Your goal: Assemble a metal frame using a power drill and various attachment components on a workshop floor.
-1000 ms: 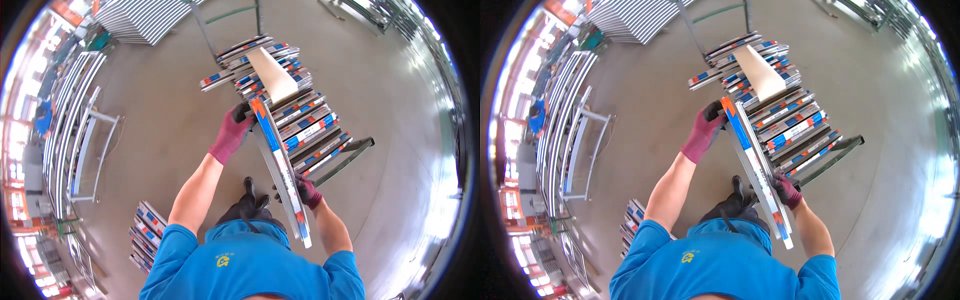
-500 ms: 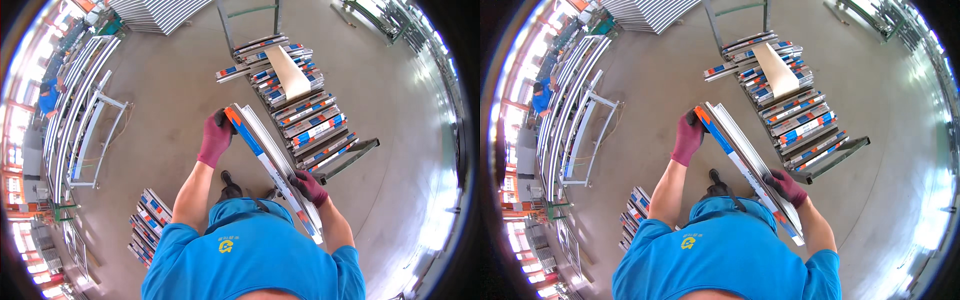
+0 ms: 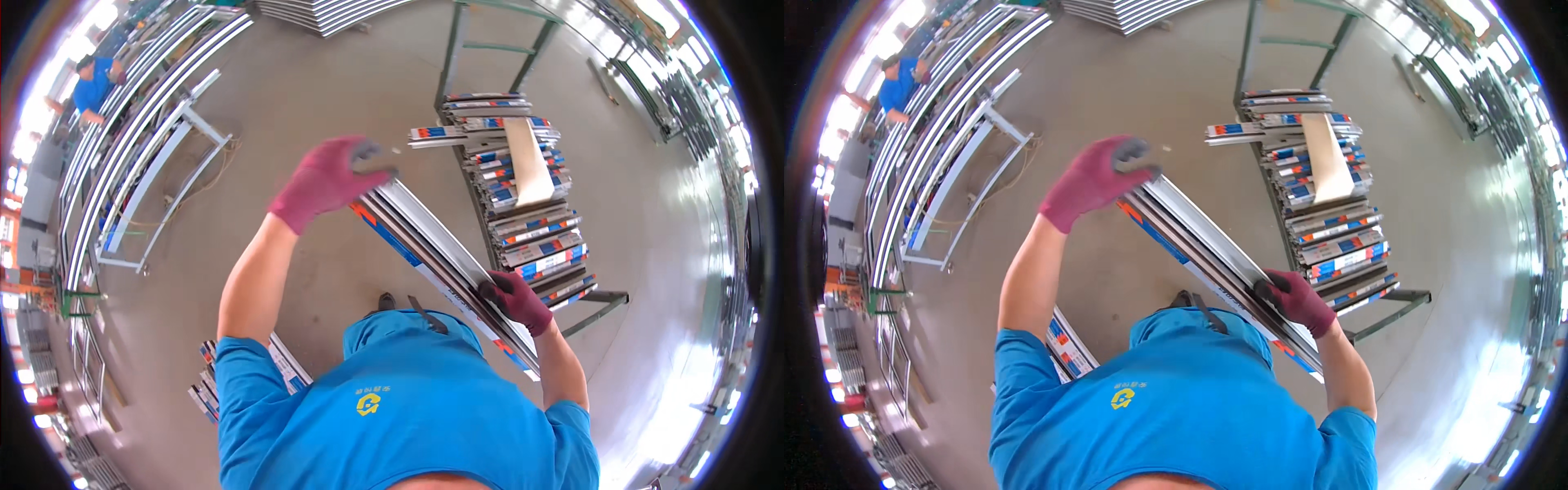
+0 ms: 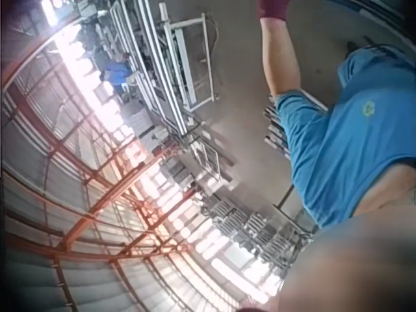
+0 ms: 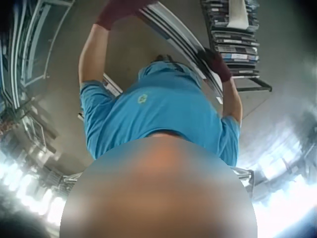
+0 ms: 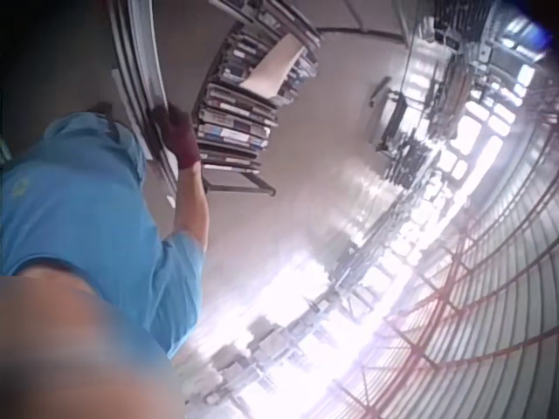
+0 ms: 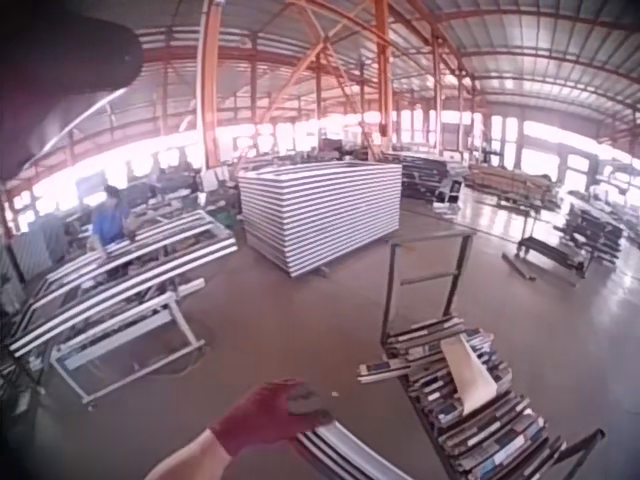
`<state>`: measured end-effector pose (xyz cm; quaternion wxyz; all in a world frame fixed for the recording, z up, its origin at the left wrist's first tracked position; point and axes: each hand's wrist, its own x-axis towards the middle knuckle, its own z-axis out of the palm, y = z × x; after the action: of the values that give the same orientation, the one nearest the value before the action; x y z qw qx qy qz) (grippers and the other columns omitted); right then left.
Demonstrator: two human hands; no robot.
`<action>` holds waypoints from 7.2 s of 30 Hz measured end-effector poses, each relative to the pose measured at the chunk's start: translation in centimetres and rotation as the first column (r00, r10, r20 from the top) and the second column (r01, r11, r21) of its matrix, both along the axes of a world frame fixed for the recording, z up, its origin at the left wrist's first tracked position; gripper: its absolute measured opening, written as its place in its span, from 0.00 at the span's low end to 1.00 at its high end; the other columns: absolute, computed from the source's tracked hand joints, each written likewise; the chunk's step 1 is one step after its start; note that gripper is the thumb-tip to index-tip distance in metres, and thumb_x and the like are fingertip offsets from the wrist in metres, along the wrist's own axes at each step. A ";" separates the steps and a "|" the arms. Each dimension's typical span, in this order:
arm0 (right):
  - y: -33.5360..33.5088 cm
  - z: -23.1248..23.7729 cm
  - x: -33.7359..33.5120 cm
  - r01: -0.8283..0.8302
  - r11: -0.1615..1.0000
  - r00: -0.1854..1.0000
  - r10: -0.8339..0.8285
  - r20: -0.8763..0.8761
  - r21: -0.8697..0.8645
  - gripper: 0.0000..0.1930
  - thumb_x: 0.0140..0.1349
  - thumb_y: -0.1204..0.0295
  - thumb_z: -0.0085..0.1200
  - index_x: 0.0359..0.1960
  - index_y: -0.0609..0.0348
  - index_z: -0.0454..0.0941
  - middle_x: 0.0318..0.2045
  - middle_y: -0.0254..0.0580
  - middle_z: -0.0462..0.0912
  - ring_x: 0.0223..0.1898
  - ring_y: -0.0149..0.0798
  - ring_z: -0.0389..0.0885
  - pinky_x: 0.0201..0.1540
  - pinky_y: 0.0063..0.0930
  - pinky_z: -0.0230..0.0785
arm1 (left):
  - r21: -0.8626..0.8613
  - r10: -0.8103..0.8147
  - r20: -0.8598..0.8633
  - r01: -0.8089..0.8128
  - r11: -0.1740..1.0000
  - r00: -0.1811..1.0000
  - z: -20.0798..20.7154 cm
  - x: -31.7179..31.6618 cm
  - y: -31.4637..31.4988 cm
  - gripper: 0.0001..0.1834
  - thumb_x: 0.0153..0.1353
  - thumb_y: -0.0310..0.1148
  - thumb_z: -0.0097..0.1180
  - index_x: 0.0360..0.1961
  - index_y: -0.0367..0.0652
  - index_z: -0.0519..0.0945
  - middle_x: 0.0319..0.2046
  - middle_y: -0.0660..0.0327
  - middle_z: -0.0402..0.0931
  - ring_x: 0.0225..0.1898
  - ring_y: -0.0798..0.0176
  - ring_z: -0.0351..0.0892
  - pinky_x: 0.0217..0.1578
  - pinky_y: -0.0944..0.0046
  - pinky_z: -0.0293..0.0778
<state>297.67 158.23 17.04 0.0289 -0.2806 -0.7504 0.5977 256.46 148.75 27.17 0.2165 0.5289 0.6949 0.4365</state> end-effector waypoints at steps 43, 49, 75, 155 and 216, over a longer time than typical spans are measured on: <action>0.3 -3.5 -80.0 -0.684 0.680 0.700 0.714 0.025 -0.263 0.20 0.77 0.58 0.55 0.55 0.66 0.82 0.35 0.32 0.86 0.37 0.25 0.81 0.44 0.26 0.76 | 0.109 0.538 -0.793 -0.803 0.586 0.286 -6.4 -49.9 -25.4 0.11 0.53 0.36 0.68 0.35 0.48 0.81 0.31 0.57 0.80 0.33 0.50 0.82 0.37 0.51 0.77; -9.8 -1.9 -90.5 -0.729 0.672 0.668 0.740 0.077 -0.128 0.19 0.77 0.59 0.54 0.54 0.64 0.83 0.34 0.34 0.86 0.37 0.27 0.82 0.43 0.27 0.75 | 0.021 0.911 -0.170 -0.923 0.384 0.375 -10.4 -53.3 -32.0 0.12 0.57 0.36 0.70 0.40 0.46 0.81 0.32 0.56 0.81 0.34 0.54 0.83 0.35 0.59 0.76; -42.2 -3.7 -125.1 -0.995 0.016 0.045 0.951 0.305 0.099 0.28 0.77 0.47 0.48 0.58 0.58 0.84 0.47 0.50 0.90 0.45 0.41 0.85 0.54 0.39 0.75 | 0.026 0.132 0.991 -0.958 -0.287 -0.013 -18.7 -77.1 -55.4 0.36 0.69 0.57 0.58 0.67 0.44 0.65 0.54 0.55 0.70 0.57 0.52 0.73 0.63 0.47 0.68; -59.6 -5.6 -155.0 -0.369 0.355 0.707 0.707 0.011 0.859 0.13 0.64 0.59 0.59 0.40 0.55 0.78 0.33 0.52 0.84 0.33 0.61 0.84 0.33 0.54 0.75 | -0.002 0.256 0.955 -0.869 -0.495 -0.148 -15.7 -111.2 -83.5 0.36 0.70 0.63 0.53 0.67 0.46 0.71 0.66 0.58 0.70 0.65 0.52 0.70 0.68 0.47 0.67; -40.6 4.8 -208.2 0.131 0.910 0.871 0.084 -0.484 0.393 0.33 0.71 0.50 0.59 0.69 0.58 0.70 0.62 0.44 0.77 0.61 0.46 0.77 0.66 0.49 0.69 | -0.146 0.405 0.458 -0.383 0.912 0.792 -8.8 -171.6 -66.0 0.33 0.54 0.41 0.78 0.55 0.32 0.79 0.42 0.52 0.87 0.43 0.63 0.85 0.46 0.60 0.80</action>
<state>89.50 117.63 21.89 0.2845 -0.1162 -0.8240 0.4760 84.86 82.78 18.38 0.2974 0.2432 0.7241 0.5728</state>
